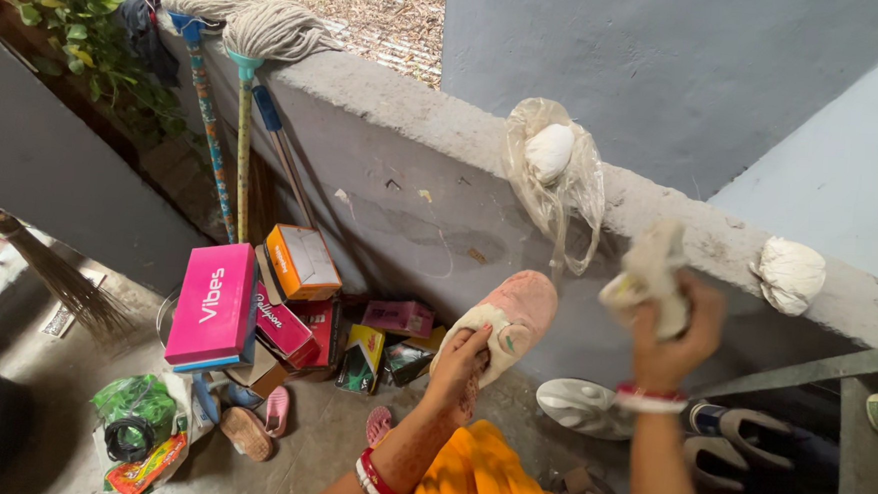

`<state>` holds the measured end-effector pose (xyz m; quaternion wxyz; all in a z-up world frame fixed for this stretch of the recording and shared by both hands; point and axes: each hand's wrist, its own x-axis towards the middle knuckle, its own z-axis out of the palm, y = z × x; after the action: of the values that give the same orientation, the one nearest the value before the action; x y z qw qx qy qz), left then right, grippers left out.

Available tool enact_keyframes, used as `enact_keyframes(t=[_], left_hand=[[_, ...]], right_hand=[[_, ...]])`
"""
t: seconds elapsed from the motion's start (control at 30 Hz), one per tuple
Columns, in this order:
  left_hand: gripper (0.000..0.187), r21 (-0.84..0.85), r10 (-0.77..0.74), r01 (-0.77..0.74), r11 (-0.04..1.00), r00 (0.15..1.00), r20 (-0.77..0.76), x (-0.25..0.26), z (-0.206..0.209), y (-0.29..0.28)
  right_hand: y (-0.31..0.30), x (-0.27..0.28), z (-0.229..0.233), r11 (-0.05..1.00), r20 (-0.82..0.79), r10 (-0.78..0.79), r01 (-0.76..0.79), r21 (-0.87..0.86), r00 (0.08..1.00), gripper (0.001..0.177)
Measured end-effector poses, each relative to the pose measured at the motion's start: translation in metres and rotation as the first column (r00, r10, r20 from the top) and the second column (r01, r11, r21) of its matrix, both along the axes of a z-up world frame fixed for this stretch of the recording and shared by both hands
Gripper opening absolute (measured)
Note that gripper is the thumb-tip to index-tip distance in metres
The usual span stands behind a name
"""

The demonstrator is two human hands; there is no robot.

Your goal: The person wipes several pairs of shoes with a cloth, including pink slippers and gold sandals, then places them on a ledge and into a shoebox. The person also handles shoeboxes and a plastic bag during the process.

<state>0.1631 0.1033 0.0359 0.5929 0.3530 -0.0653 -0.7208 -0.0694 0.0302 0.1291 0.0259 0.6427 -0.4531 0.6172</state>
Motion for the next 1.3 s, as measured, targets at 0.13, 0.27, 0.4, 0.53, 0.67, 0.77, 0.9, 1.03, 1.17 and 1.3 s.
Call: enact_keyframes(t=[0.13,0.27,0.4,0.53,0.67,0.77,0.9,1.03,1.17,1.3], left_hand=[[0.023,-0.022,-0.067,0.067,0.998,0.998,0.000,-0.012,-0.004,-0.003],[0.027,-0.029,-0.084,0.083,0.996,0.996,-0.009,-0.020,-0.027,-0.008],[0.018,-0.241,-0.074,0.087,0.967,0.995,0.059,-0.025,-0.057,-0.015],[0.019,-0.052,-0.079,0.075,0.996,0.993,-0.085,-0.024,-0.027,-0.009],[0.023,0.003,-0.064,0.064,0.998,0.998,-0.013,-0.016,0.000,-0.004],[0.025,-0.022,-0.059,0.059,0.998,0.998,0.002,-0.019,-0.004,-0.005],[0.023,-0.026,-0.117,0.115,0.993,0.984,-0.132,-0.032,-0.027,-0.003],[0.025,-0.102,-0.032,0.018,0.995,0.990,-0.136,-0.023,-0.046,-0.009],[0.037,-0.103,-0.047,0.021,0.994,0.965,-0.259,-0.008,-0.027,-0.006],[0.047,-0.064,-0.049,0.037,0.997,0.977,-0.207,0.008,-0.004,-0.009]], right_hand=[[0.056,0.081,0.010,0.949,-0.306,0.303,-0.259,0.178,0.903,0.050],[0.058,0.104,0.008,0.912,-0.461,0.409,-0.335,0.238,0.787,0.061],[0.045,0.081,-0.023,0.919,-0.412,0.394,-0.344,0.193,0.821,0.055],[0.027,0.036,-0.056,0.986,-0.299,0.062,-0.013,0.163,0.952,0.048],[0.025,0.007,-0.052,0.973,0.152,-0.074,0.037,0.230,0.986,0.044],[0.042,0.020,-0.039,0.983,0.208,-0.014,-0.025,0.182,0.978,0.045],[0.054,0.070,-0.029,0.967,-0.233,0.138,-0.079,0.243,0.963,0.049],[0.074,0.084,-0.045,0.920,-0.292,0.364,-0.292,0.262,0.884,0.056],[0.078,0.044,-0.076,0.920,-0.291,0.289,-0.180,0.348,0.912,0.051],[0.072,0.016,-0.083,0.863,0.108,0.001,-0.055,0.503,0.994,0.049]])
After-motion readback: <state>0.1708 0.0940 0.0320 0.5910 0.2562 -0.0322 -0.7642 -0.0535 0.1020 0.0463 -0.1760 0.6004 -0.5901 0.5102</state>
